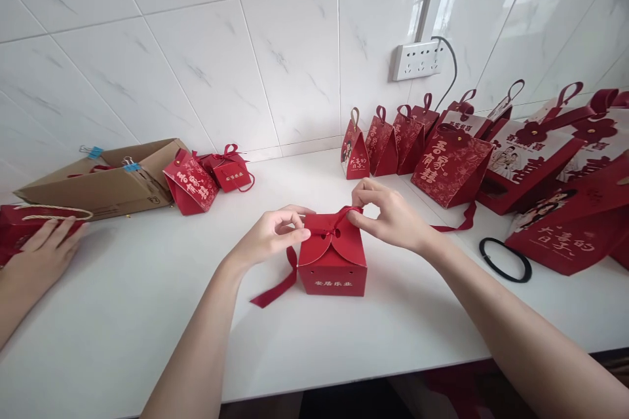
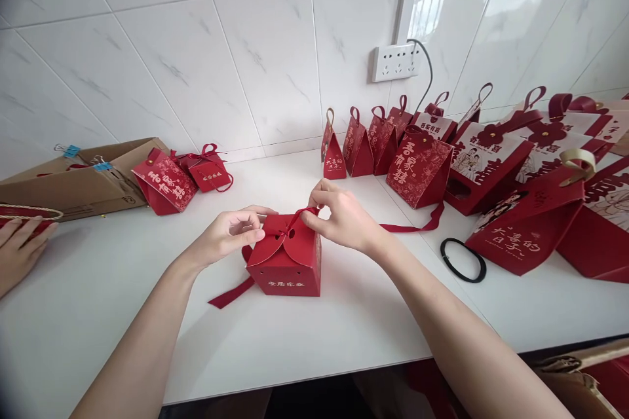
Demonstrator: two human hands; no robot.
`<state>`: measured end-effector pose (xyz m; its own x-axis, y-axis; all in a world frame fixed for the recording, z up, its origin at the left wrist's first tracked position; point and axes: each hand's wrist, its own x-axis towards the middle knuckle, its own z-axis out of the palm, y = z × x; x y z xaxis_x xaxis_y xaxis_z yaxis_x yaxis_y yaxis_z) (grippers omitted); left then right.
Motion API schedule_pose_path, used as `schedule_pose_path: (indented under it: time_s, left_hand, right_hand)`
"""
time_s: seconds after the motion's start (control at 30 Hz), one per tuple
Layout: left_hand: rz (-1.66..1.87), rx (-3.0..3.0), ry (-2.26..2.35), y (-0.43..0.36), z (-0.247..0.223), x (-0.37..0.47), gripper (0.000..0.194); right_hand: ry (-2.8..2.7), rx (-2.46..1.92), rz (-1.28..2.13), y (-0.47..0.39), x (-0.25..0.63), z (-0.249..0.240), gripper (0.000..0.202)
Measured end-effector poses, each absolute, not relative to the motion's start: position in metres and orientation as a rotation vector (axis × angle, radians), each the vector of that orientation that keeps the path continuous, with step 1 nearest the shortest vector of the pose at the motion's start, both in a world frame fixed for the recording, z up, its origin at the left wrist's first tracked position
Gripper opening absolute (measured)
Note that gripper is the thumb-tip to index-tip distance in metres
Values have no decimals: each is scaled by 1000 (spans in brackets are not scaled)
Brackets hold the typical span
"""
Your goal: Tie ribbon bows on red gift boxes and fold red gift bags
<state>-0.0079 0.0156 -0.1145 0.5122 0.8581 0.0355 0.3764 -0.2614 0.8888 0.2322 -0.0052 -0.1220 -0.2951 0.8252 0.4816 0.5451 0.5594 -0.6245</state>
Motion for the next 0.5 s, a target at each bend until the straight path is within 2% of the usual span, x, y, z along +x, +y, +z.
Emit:
schedule_pose_path:
  time_s: [0.17, 0.37, 0.5]
  left_hand:
    - [609, 1900, 1059, 16, -110, -8, 28]
    - [534, 1840, 1009, 15, -106, -14, 30]
    - [367, 1739, 976, 14, -105, -15, 29]
  right_hand:
    - [-2014, -998, 598, -10, 238, -114, 24]
    - [-1922, -793, 1096, -11, 248, -106, 41]
    - [-1901, -943, 1498, -12, 251, -102, 47]
